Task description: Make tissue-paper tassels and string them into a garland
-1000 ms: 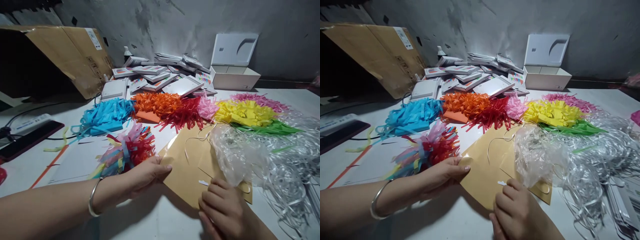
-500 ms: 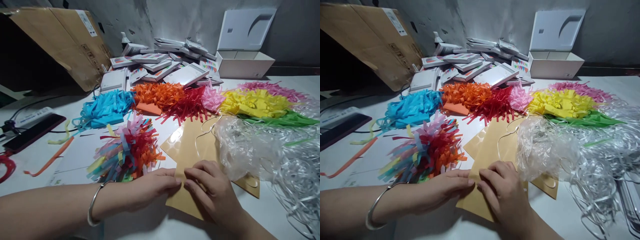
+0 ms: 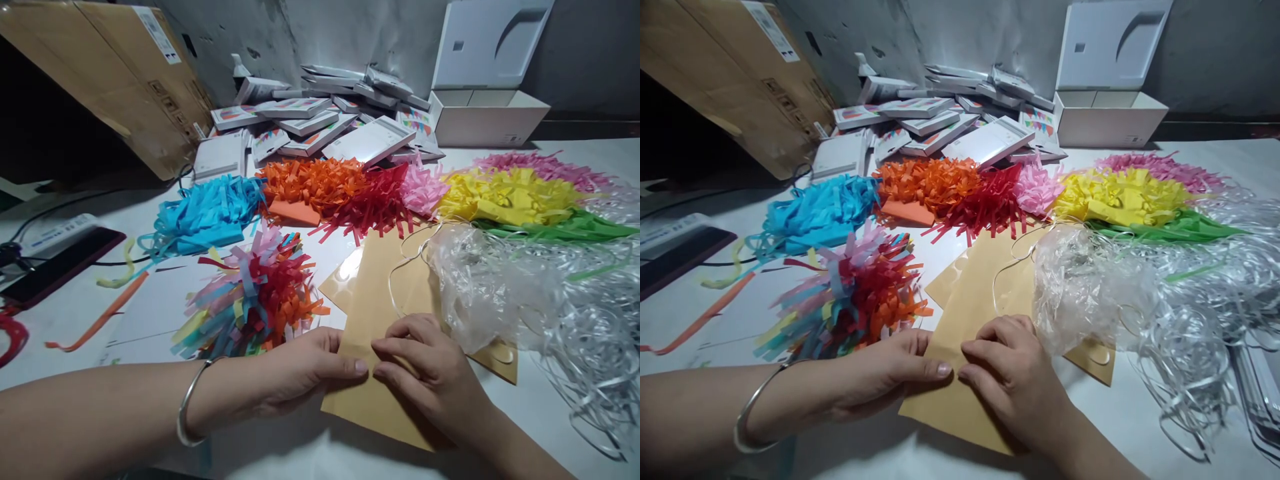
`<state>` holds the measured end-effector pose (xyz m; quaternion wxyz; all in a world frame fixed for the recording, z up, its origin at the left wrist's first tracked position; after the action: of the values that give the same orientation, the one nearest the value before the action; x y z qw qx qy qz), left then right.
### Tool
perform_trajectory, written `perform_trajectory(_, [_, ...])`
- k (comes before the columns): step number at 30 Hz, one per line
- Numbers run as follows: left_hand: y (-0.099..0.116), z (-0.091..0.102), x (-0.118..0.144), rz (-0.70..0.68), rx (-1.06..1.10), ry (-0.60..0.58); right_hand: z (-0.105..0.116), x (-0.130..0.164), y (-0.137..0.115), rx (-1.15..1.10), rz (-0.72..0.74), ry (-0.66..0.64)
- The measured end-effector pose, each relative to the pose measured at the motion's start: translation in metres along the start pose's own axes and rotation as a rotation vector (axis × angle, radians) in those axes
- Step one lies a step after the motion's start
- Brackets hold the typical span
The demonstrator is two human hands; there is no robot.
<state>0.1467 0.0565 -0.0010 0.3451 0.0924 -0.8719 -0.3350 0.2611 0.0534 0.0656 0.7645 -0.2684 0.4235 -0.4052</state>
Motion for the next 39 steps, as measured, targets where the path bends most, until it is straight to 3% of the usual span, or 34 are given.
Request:
perform_trajectory(5, [-0.008, 0.009, -0.003, 0.032, -0.064, 0.057, -0.002, 0.002, -0.001, 0.002, -0.008, -0.028])
perform_trajectory(13, [-0.002, 0.01, -0.001, 0.008, -0.16, 0.092, 0.001, 0.003, 0.004, -0.057, -0.073, -0.002])
perform_trajectory(28, [-0.003, 0.017, -0.004, -0.011, -0.195, 0.158, -0.002, 0.007, -0.001, -0.012, -0.003, 0.043])
perform_trajectory(35, [-0.008, 0.012, -0.005, 0.042, -0.087, 0.126, -0.006, 0.007, -0.025, 0.149, 0.195, 0.078])
perform_trajectory(39, [-0.008, 0.013, -0.007, 0.018, -0.058, 0.12, 0.003, 0.016, -0.042, 0.125, 0.299, 0.036])
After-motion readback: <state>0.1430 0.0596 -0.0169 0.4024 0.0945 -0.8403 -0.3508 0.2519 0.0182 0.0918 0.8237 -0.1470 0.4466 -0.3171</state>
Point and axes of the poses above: each hand's wrist, its own x-axis away from the middle knuckle, its own z-axis out of the back of the hand, y = z × x, the point moved 9 cm from there along -x, towards the middle knuckle, and after that the axes turned 7 degrees about -x, right-handed, at the moved point
